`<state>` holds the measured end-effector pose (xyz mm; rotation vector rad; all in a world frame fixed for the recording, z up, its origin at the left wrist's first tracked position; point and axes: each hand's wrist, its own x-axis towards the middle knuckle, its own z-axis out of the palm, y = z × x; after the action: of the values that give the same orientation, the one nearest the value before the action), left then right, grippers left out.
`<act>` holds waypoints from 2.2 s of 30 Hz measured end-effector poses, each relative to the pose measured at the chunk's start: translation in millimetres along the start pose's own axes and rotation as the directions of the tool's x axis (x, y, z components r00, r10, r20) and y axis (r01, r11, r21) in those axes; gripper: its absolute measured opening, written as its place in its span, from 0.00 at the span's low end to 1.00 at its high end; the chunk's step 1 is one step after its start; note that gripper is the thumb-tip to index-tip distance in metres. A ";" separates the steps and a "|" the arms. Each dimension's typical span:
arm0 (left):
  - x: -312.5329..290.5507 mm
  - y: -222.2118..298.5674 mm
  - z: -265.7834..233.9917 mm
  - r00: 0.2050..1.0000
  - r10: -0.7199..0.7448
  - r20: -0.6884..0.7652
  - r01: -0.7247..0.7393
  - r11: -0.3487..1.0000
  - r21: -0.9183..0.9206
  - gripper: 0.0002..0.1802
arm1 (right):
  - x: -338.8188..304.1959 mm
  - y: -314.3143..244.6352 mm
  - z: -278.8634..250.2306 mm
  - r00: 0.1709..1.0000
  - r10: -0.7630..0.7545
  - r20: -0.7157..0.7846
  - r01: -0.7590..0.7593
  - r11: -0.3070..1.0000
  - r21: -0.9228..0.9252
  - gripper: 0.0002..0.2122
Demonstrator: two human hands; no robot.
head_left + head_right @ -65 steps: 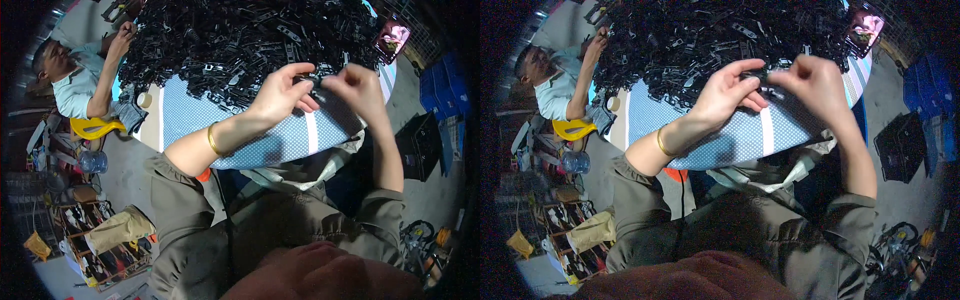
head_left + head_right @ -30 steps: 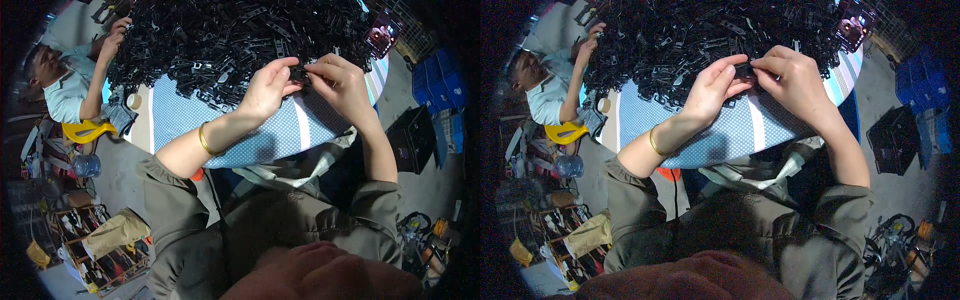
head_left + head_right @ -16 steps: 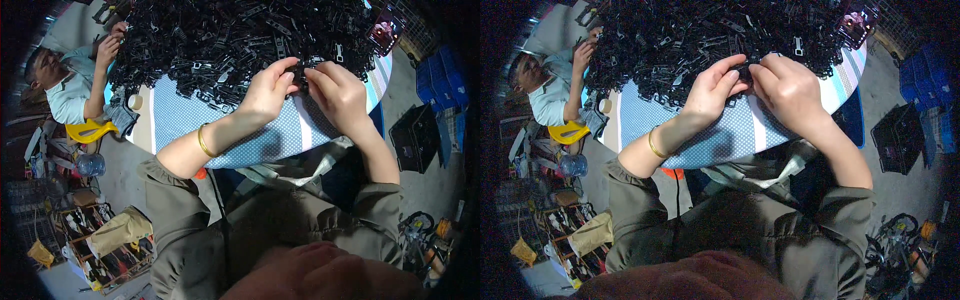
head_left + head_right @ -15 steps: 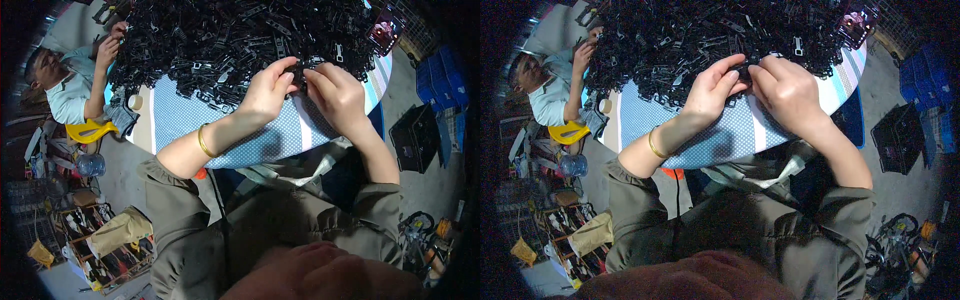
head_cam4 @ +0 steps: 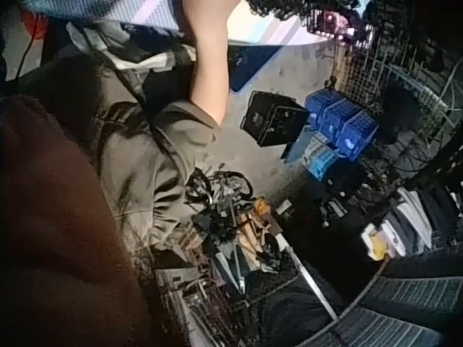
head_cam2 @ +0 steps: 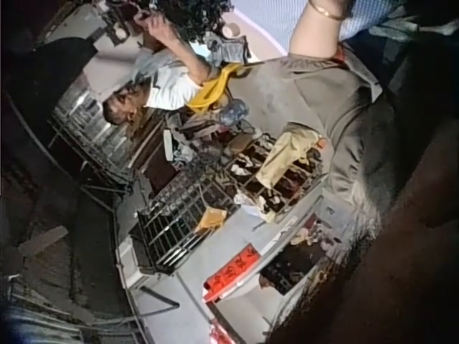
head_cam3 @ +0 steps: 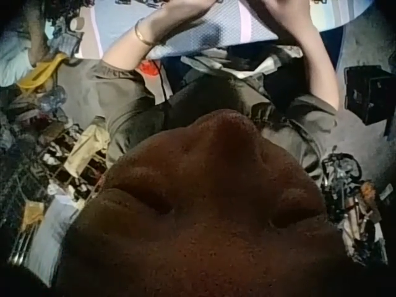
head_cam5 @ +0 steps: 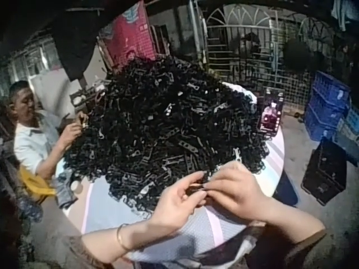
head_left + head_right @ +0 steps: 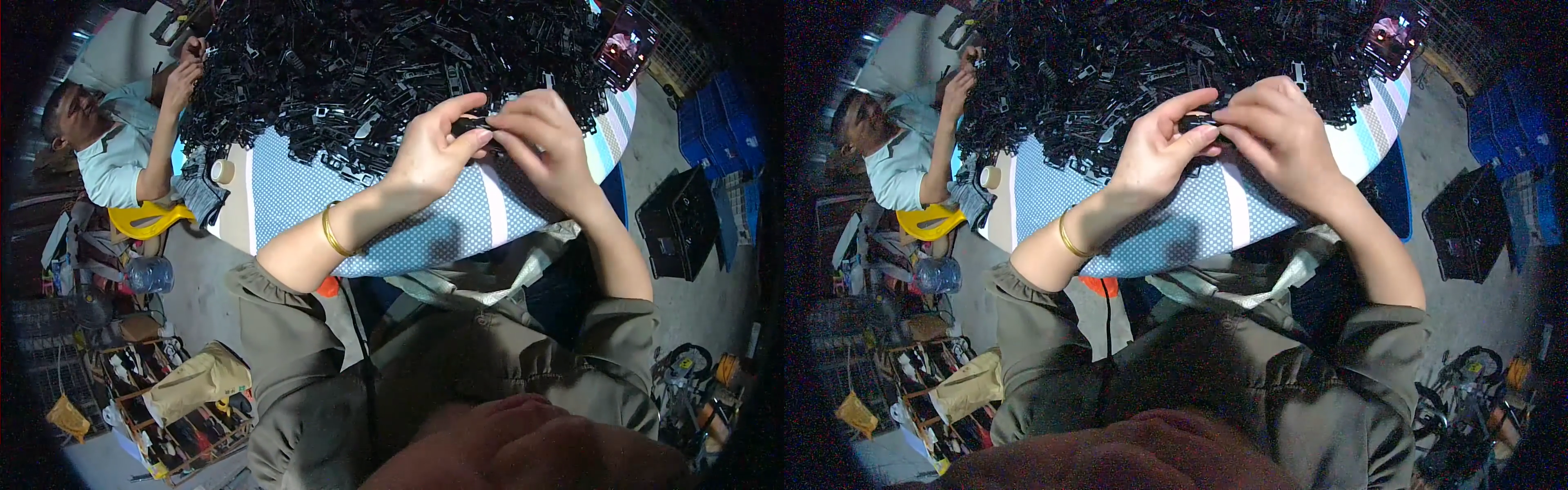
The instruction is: Attaching small plastic clips to black wire strands at a workbench.
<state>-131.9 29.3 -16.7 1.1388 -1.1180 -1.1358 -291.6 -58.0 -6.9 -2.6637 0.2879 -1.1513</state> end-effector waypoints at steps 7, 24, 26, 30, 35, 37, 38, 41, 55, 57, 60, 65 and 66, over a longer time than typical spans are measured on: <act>2.2 6.3 -9.1 0.989 0.079 0.125 -0.080 0.997 0.004 0.26 | -3.4 4.4 -8.4 0.743 0.509 0.434 -0.668 0.523 0.529 0.15; 67.0 29.1 -67.2 0.801 0.535 0.269 -0.385 0.116 0.916 0.17 | -10.4 -12.2 -41.7 0.659 0.004 0.752 -0.362 0.878 0.312 0.11; 89.9 20.6 -63.1 0.660 0.556 0.505 -0.526 -0.137 0.839 0.16 | -11.8 -4.0 -34.8 0.751 0.103 0.652 -0.406 0.850 0.334 0.13; 98.7 19.3 -50.1 0.802 0.374 0.465 -0.417 -0.205 0.885 0.19 | -19.4 30.7 -7.4 0.994 0.100 0.049 -0.081 0.951 -0.298 0.12; 89.8 15.3 -52.1 0.760 0.475 0.443 -0.326 -0.311 0.893 0.10 | -23.3 38.7 13.7 0.993 0.018 0.120 0.029 0.926 -0.377 0.17; 79.3 18.4 -55.3 0.761 0.495 0.420 -0.295 -0.312 0.903 0.10 | -22.2 32.9 11.7 0.988 0.064 0.141 -0.016 0.948 -0.319 0.17; 73.1 21.2 -57.5 0.763 0.551 0.338 -0.302 -0.159 0.940 0.11 | -21.3 33.2 10.0 0.994 0.053 0.090 -0.026 0.960 -0.279 0.16; 54.5 28.5 -53.8 0.819 0.563 0.108 -0.261 0.198 0.945 0.14 | -23.1 34.4 3.4 0.982 0.183 -0.037 -0.180 0.980 0.083 0.15; 4.6 5.2 -1.7 0.997 -0.058 0.041 0.045 0.961 0.274 0.16 | -11.2 -13.6 -4.7 0.969 0.211 -0.132 -0.151 0.920 0.360 0.08; 4.3 4.3 -2.7 0.994 -0.076 0.080 0.076 0.997 0.001 0.16 | -11.3 -14.4 -3.1 0.968 0.222 -0.120 -0.169 0.923 0.345 0.08; 1.8 7.8 -1.8 0.993 -0.094 0.065 0.097 0.994 -0.051 0.15 | -12.8 -8.1 -2.0 0.976 0.200 -0.092 -0.167 0.944 0.285 0.07; -0.4 5.1 -4.1 0.994 -0.078 0.081 0.086 0.991 -0.102 0.17 | -10.8 -8.8 -1.3 0.988 0.100 -0.122 -0.080 0.984 0.158 0.08; -1.2 5.3 -3.6 0.992 -0.073 0.101 0.084 0.990 -0.115 0.18 | -11.3 -9.4 -0.8 0.989 0.059 -0.136 -0.043 0.993 0.113 0.09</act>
<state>-128.0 31.2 -11.8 1.0514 -1.0716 -1.3142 -299.0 -46.1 -11.5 -2.4721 0.3056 -1.3003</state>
